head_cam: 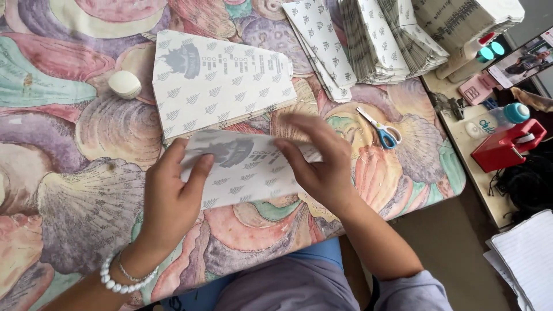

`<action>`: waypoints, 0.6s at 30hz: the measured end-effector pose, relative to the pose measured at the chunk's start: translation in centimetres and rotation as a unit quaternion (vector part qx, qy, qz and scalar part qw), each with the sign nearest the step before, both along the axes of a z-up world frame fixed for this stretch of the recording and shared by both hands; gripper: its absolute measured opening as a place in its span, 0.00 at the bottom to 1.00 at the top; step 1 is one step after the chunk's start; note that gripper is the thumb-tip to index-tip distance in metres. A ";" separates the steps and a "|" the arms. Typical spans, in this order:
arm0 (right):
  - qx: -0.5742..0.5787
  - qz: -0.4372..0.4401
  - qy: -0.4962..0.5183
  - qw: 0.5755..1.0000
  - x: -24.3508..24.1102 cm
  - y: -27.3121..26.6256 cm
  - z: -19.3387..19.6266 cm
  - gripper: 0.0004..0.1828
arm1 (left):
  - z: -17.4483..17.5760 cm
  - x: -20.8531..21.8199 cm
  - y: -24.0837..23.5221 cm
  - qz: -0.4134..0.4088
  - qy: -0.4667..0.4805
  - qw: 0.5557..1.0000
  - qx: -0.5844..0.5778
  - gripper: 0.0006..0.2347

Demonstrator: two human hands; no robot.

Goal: Folding pre-printed paper sheets into triangular bags on a table.

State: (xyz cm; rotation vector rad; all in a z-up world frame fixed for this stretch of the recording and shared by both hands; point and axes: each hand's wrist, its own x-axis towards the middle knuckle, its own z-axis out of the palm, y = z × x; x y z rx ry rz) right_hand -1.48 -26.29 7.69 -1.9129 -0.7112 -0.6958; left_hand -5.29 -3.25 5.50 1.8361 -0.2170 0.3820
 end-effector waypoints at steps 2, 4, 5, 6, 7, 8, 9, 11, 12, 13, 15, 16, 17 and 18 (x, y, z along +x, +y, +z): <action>-0.023 -0.035 -0.014 0.999 -1.3 -2.5 0.7 0.32 | 0.8 -1.0 0.4 0.014 -0.002 0.999 0.034 0.06; -0.046 -0.068 -0.027 0.996 -2.3 -4.8 0.4 0.53 | 1.7 -2.1 0.9 0.030 -0.003 0.997 0.067 0.06; 0.022 -0.052 0.021 0.998 -2.6 -5.9 -0.4 0.54 | 2.0 -2.7 1.0 0.061 -0.005 0.994 0.091 0.06; 0.089 -0.036 0.069 0.993 -2.9 -6.9 -1.1 0.55 | 2.2 -3.3 1.3 0.093 -0.006 0.989 0.114 0.07; 0.087 -0.024 0.073 0.993 -2.9 -7.6 -2.5 0.55 | 2.5 -3.7 0.9 0.104 -0.001 0.988 0.114 0.07; 0.152 0.002 0.186 0.971 -2.9 -8.2 -3.9 0.56 | 2.8 -4.0 0.7 0.091 -0.034 0.988 0.118 0.06; 0.216 0.028 0.296 0.930 -3.0 -8.5 -5.5 0.57 | 3.1 -4.4 0.6 0.078 -0.066 0.987 0.127 0.06; 0.247 0.052 0.310 0.917 -3.0 -7.9 -6.8 0.55 | 3.2 -4.9 0.0 0.084 -0.081 0.985 0.130 0.05; 0.280 0.064 0.317 0.904 -3.1 -7.7 -7.5 0.52 | 3.4 -5.1 -0.5 0.077 -0.101 0.983 0.129 0.05; 0.282 0.074 0.324 0.900 -3.1 -7.5 -7.7 0.52 | 2.9 -5.4 -0.7 0.087 -0.096 0.982 0.136 0.05; 0.289 -0.027 0.286 0.913 -2.8 -7.1 -8.1 0.45 | 2.3 -5.5 -0.8 0.104 -0.083 0.986 0.104 0.05; 0.292 -0.016 0.289 0.912 -3.1 -7.3 -8.0 0.45 | 1.9 -5.6 -1.0 0.114 -0.084 0.984 0.111 0.05; 0.282 -0.044 0.278 0.917 -3.2 -7.5 -8.0 0.45 | 1.6 -5.6 -1.2 0.112 -0.078 0.985 0.100 0.06; 0.272 -0.072 0.266 0.922 -3.2 -7.8 -7.9 0.46 | 1.2 -5.7 -1.3 0.110 -0.073 0.987 0.089 0.07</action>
